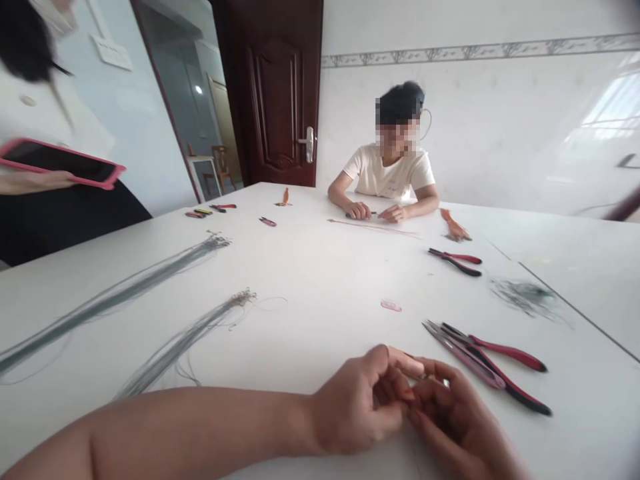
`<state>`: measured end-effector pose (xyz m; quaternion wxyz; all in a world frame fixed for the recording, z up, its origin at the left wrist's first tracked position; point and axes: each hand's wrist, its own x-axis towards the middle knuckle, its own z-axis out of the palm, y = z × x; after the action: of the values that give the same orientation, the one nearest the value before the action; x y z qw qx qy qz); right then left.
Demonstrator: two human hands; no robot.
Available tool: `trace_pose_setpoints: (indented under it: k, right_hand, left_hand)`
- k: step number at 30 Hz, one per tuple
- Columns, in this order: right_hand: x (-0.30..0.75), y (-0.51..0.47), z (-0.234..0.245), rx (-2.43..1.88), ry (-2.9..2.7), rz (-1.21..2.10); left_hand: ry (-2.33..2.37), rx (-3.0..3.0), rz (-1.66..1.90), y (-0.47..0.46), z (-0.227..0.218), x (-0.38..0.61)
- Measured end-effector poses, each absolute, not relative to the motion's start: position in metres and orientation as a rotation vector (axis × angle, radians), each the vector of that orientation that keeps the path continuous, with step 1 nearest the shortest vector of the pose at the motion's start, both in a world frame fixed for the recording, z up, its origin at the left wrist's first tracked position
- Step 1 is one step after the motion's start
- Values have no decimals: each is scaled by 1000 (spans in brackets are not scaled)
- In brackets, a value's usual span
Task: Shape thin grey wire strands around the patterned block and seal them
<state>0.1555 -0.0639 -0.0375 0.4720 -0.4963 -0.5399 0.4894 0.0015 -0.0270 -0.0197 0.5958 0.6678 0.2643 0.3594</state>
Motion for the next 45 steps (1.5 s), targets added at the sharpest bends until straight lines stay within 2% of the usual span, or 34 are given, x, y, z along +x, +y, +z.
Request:
trace_pose_setpoints:
  k: [5, 12, 25, 45]
  right_hand:
    - [163, -61, -19, -1210, -1381, 1306]
    - [168, -60, -12, -1266, -1347, 1278]
    - [163, -62, -10, -1263, -1220, 1252]
    - [164, -62, -14, -1197, -1320, 1299]
  left_hand:
    - [626, 1402, 800, -22, -12, 3]
    - [728, 1354, 764, -19, -4, 2]
    - [946, 1677, 876, -25, -5, -5]
    - [761, 1419, 743, -21, -3, 1]
